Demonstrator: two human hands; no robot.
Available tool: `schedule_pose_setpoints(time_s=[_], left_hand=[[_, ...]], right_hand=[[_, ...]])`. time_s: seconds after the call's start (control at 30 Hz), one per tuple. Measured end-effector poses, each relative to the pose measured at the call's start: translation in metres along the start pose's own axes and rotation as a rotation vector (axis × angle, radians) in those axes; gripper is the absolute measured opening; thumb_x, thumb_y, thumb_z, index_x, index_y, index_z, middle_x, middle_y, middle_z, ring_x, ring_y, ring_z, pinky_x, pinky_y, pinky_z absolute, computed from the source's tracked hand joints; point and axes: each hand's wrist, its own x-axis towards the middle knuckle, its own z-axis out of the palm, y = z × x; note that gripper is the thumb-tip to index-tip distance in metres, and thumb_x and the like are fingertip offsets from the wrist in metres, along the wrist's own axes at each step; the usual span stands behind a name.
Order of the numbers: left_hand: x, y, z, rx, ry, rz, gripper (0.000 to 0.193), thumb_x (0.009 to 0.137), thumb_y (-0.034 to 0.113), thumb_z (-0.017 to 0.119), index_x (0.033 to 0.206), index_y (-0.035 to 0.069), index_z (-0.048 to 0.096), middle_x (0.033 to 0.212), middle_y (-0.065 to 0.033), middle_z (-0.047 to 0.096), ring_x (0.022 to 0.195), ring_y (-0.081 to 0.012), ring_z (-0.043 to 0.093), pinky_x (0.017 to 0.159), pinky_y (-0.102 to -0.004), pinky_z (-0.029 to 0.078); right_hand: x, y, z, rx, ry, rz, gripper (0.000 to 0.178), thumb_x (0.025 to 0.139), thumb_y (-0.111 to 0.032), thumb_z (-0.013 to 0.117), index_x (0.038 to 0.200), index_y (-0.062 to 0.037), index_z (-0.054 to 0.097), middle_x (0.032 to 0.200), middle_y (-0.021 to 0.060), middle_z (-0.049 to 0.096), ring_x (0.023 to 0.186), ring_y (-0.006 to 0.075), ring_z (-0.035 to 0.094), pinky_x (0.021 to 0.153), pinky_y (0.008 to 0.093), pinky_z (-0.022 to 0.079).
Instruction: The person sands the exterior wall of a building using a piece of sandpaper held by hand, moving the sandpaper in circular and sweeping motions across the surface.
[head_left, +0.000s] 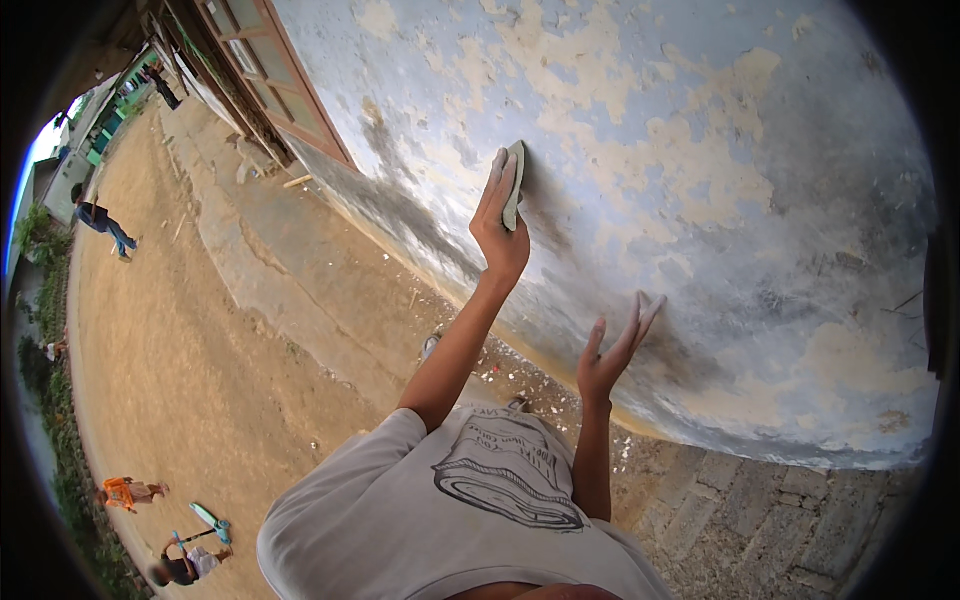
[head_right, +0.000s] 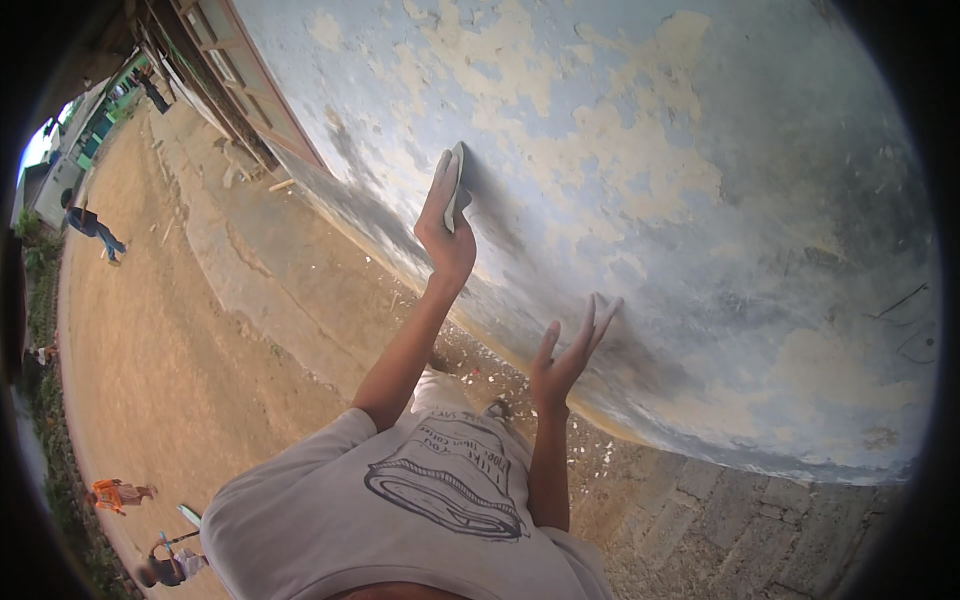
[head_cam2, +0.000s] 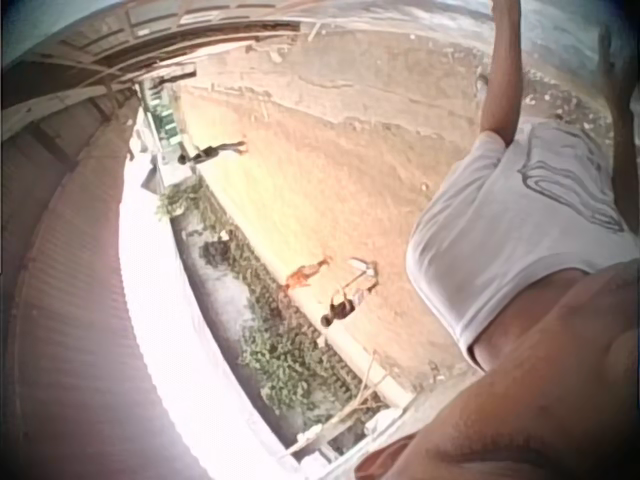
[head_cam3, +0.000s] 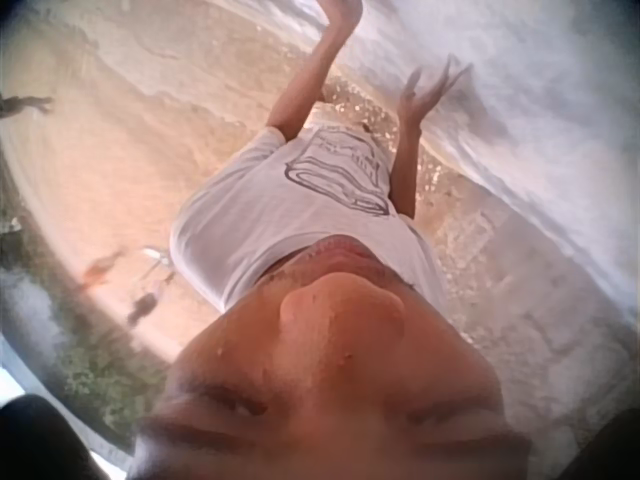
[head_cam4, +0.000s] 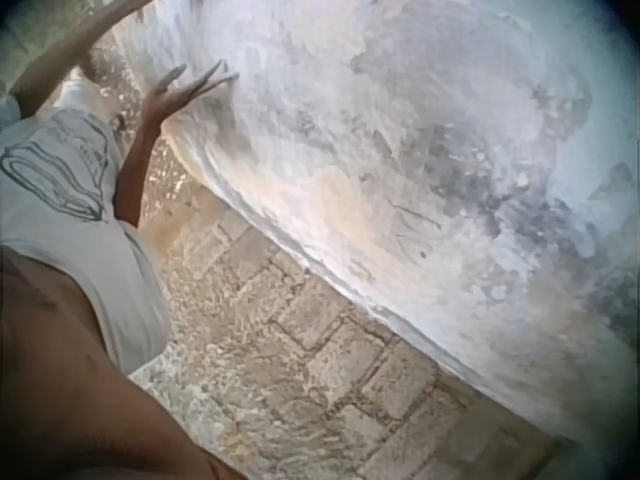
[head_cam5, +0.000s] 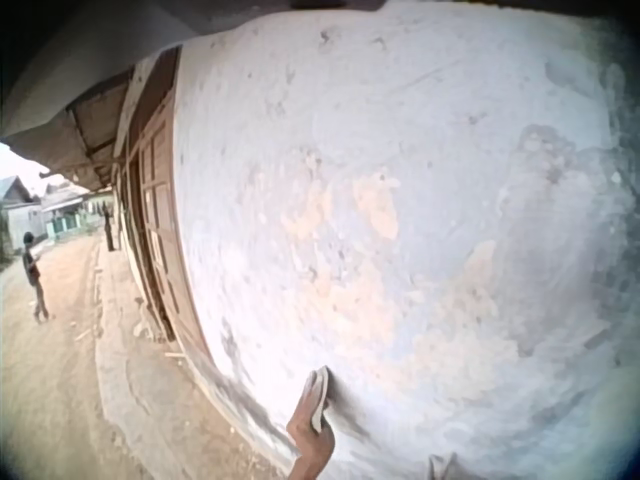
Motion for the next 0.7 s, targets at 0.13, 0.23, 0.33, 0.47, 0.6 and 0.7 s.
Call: schedule_pose_setpoints(time_s=[0.13, 0.23, 0.33, 0.47, 0.6, 0.7], left_hand=[[-0.014, 0.002, 0.004, 0.163, -0.009, 0.168, 0.074, 0.080, -0.028, 0.044, 0.144, 0.005, 0.063, 0.152, -0.0215, 0.055, 0.141, -0.0376, 0.053, 0.102, -0.0399, 0.059], [-0.008, -0.008, 0.003, 0.029, -0.003, 0.087, 0.070, 0.083, -0.026, 0.046, 0.143, 0.004, 0.063, 0.151, -0.0234, 0.055, 0.141, -0.0378, 0.052, 0.105, -0.0416, 0.057], [0.012, -0.016, -0.004, 0.065, 0.079, 0.110, 0.059, 0.088, -0.022, 0.055, 0.141, 0.003, 0.064, 0.148, -0.0239, 0.058, 0.139, -0.0375, 0.055, 0.104, -0.0405, 0.057], [-0.003, -0.008, -0.004, 0.061, 0.030, 0.071, 0.062, 0.086, -0.024, 0.053, 0.142, 0.002, 0.063, 0.148, -0.0238, 0.058, 0.139, -0.0380, 0.055, 0.114, -0.0431, 0.049], [-0.028, -0.003, -0.001, 0.081, -0.048, 0.049, 0.075, 0.083, -0.027, 0.048, 0.152, 0.002, 0.052, 0.153, -0.0245, 0.053, 0.144, -0.0362, 0.050, 0.113, -0.0412, 0.049], [-0.045, 0.008, 0.006, 0.057, -0.118, -0.131, 0.078, 0.085, -0.023, 0.049, 0.158, 0.002, 0.042, 0.155, -0.0268, 0.050, 0.146, -0.0376, 0.047, 0.113, -0.0394, 0.047]], right_hand=[[0.000, 0.001, 0.002, -0.007, 0.012, -0.014, 0.064, 0.103, -0.016, 0.055, 0.161, -0.0036, 0.032, 0.173, 0.0266, 0.010, 0.159, 0.0453, 0.014, 0.125, 0.0591, 0.021], [0.000, 0.001, 0.002, 0.002, 0.022, -0.015, 0.063, 0.103, -0.016, 0.055, 0.161, -0.0038, 0.033, 0.173, 0.0250, 0.011, 0.159, 0.0437, 0.015, 0.125, 0.0582, 0.021], [-0.001, 0.001, -0.002, 0.013, 0.013, -0.010, 0.062, 0.104, -0.017, 0.056, 0.161, -0.0042, 0.034, 0.173, 0.0232, 0.012, 0.160, 0.0419, 0.017, 0.125, 0.0570, 0.021], [-0.002, 0.009, 0.000, 0.012, 0.017, -0.014, 0.064, 0.103, -0.017, 0.055, 0.161, -0.0039, 0.033, 0.173, 0.0255, 0.012, 0.160, 0.0438, 0.015, 0.125, 0.0588, 0.022], [-0.002, 0.006, 0.000, -0.007, 0.010, -0.027, 0.064, 0.103, -0.018, 0.055, 0.161, -0.0036, 0.032, 0.173, 0.0256, 0.011, 0.160, 0.0446, 0.014, 0.125, 0.0593, 0.023], [-0.002, 0.005, 0.000, -0.004, 0.009, -0.025, 0.064, 0.103, -0.017, 0.055, 0.161, -0.0032, 0.032, 0.173, 0.0261, 0.010, 0.159, 0.0455, 0.014, 0.125, 0.0590, 0.024]])
